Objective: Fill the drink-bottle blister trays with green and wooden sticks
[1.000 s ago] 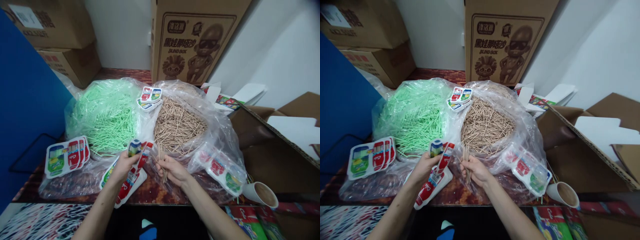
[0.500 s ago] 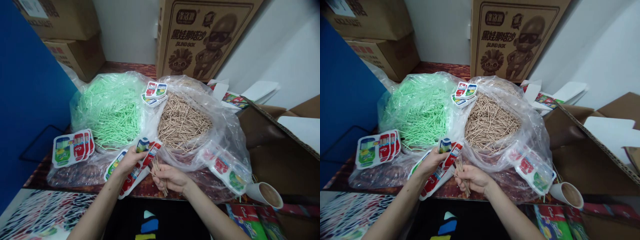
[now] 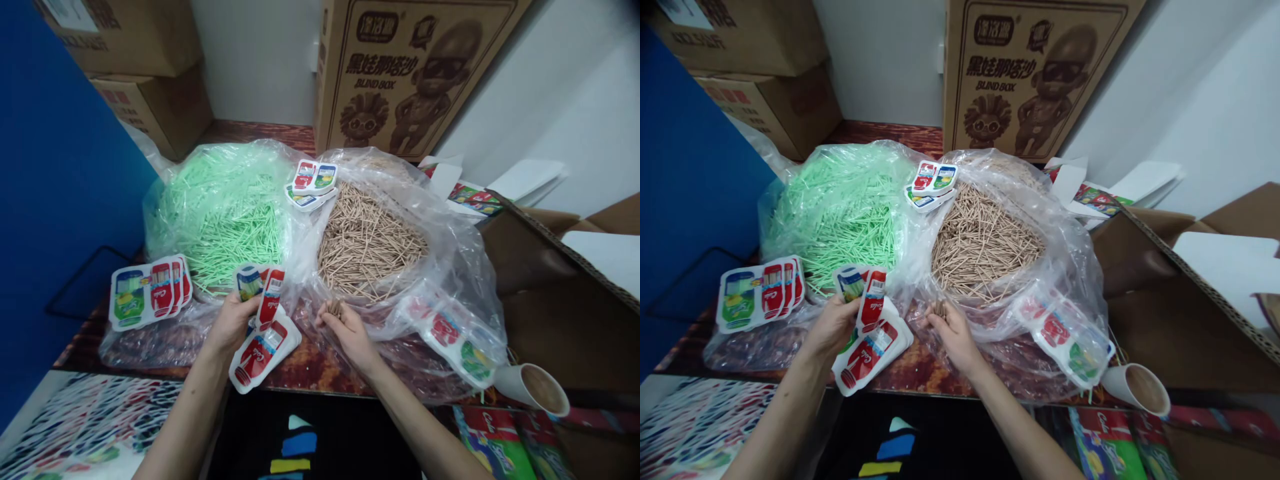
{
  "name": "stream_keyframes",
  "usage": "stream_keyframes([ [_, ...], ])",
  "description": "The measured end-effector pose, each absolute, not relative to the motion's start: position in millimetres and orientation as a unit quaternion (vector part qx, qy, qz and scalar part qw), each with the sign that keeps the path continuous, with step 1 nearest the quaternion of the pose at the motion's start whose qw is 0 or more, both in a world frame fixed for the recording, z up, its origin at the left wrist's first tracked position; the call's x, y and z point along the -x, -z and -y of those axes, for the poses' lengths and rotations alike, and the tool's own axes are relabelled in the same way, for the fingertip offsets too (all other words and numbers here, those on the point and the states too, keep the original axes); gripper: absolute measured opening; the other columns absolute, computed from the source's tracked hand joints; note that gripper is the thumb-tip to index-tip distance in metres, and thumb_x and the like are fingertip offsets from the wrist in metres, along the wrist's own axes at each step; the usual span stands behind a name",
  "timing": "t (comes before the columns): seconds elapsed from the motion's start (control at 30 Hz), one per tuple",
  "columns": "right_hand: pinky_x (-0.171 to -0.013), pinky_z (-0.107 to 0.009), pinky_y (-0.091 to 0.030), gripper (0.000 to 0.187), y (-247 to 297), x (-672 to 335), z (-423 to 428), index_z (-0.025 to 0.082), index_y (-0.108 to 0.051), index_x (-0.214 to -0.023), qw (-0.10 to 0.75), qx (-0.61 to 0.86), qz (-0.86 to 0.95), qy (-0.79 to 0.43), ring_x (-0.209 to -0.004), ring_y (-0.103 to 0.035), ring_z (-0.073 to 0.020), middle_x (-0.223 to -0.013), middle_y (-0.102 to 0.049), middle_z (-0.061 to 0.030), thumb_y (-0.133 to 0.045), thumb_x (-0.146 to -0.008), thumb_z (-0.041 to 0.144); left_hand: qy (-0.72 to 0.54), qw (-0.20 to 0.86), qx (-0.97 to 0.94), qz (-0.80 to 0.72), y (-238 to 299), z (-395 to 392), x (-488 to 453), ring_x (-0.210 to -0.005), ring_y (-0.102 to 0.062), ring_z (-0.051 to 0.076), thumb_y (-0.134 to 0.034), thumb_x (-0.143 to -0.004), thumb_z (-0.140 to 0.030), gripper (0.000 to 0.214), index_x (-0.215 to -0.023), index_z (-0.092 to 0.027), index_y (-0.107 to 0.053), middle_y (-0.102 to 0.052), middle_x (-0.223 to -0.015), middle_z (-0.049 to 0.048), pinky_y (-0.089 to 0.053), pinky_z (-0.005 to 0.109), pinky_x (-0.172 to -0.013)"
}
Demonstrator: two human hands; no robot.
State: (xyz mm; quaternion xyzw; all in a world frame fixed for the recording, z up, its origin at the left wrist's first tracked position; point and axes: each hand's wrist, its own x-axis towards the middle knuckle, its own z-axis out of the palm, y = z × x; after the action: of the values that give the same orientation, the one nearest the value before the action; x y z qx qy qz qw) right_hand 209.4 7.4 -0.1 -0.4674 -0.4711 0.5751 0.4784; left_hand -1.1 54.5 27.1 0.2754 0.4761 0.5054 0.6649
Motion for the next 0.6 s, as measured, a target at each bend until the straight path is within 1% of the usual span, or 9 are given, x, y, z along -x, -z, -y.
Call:
stream_keyframes([
  [0.07, -0.081, -0.029, -0.043, 0.014, 8.5, -210.3, -5.7, 0.02, -0.061, -0.085, 0.483, 0.493, 0.518, -0.506, -0.084, -0.058, -0.0169, -0.083, -0.064, -0.0014, -0.055, -0.088, 0.032, -0.505, 0.67, -0.26, -0.479, -26.6, -50.2, 2.2, -0.05, -0.061, 0.013, -0.084, -0.05, -0.019, 0.029, -0.076, -0.012, -0.072, -0.071, -0.06, 0.0016, -0.049, 0.021, -0.05],
  [0.13, -0.084, -0.03, -0.043, 0.014, 20.1, -209.3, -2.4, 0.02, -0.062, -0.087, 0.484, 0.509, 0.53, -0.475, -0.089, -0.059, -0.0185, -0.087, -0.065, -0.0025, -0.053, -0.089, 0.032, -0.496, 0.68, -0.251, -0.478, -24.3, -44.4, 0.6, -0.048, -0.06, 0.013, -0.084, -0.05, -0.02, 0.031, -0.078, -0.012, -0.073, -0.071, -0.06, 0.0015, -0.049, 0.022, -0.049],
  [0.27, -0.084, -0.03, -0.042, 0.013, 33.0, -203.3, 3.4, 0.021, -0.061, -0.087, 0.492, 0.526, 0.513, -0.466, -0.088, -0.059, -0.0189, -0.087, -0.065, -0.0026, -0.052, -0.09, 0.03, -0.489, 0.689, -0.235, -0.48, -18.0, -34.9, -2.3, -0.05, -0.062, 0.013, -0.085, -0.05, -0.021, 0.032, -0.079, -0.012, -0.073, -0.072, -0.063, 0.0013, -0.051, 0.022, -0.052],
  [0.47, -0.085, -0.031, -0.041, 0.012, 22.3, -197.5, 8.1, 0.022, -0.062, -0.092, 0.491, 0.537, 0.528, -0.439, -0.089, -0.058, -0.0198, -0.089, -0.064, -0.0031, -0.051, -0.09, 0.026, -0.487, 0.689, -0.217, -0.491, -16.8, -29.8, -0.8, -0.049, -0.061, 0.012, -0.086, -0.05, -0.025, 0.031, -0.075, -0.011, -0.073, -0.071, -0.061, 0.0017, -0.051, 0.021, -0.051],
  [0.6, -0.086, -0.031, -0.041, 0.013, 25.9, -198.2, 9.2, 0.023, -0.063, -0.092, 0.484, 0.542, 0.533, -0.433, -0.089, -0.058, -0.0197, -0.089, -0.064, -0.0031, -0.05, -0.09, 0.027, -0.487, 0.687, -0.22, -0.492, -17.4, -26.7, -1.6, -0.048, -0.061, 0.012, -0.086, -0.051, -0.024, 0.031, -0.076, -0.011, -0.072, -0.071, -0.06, 0.001, -0.05, 0.021, -0.05],
])
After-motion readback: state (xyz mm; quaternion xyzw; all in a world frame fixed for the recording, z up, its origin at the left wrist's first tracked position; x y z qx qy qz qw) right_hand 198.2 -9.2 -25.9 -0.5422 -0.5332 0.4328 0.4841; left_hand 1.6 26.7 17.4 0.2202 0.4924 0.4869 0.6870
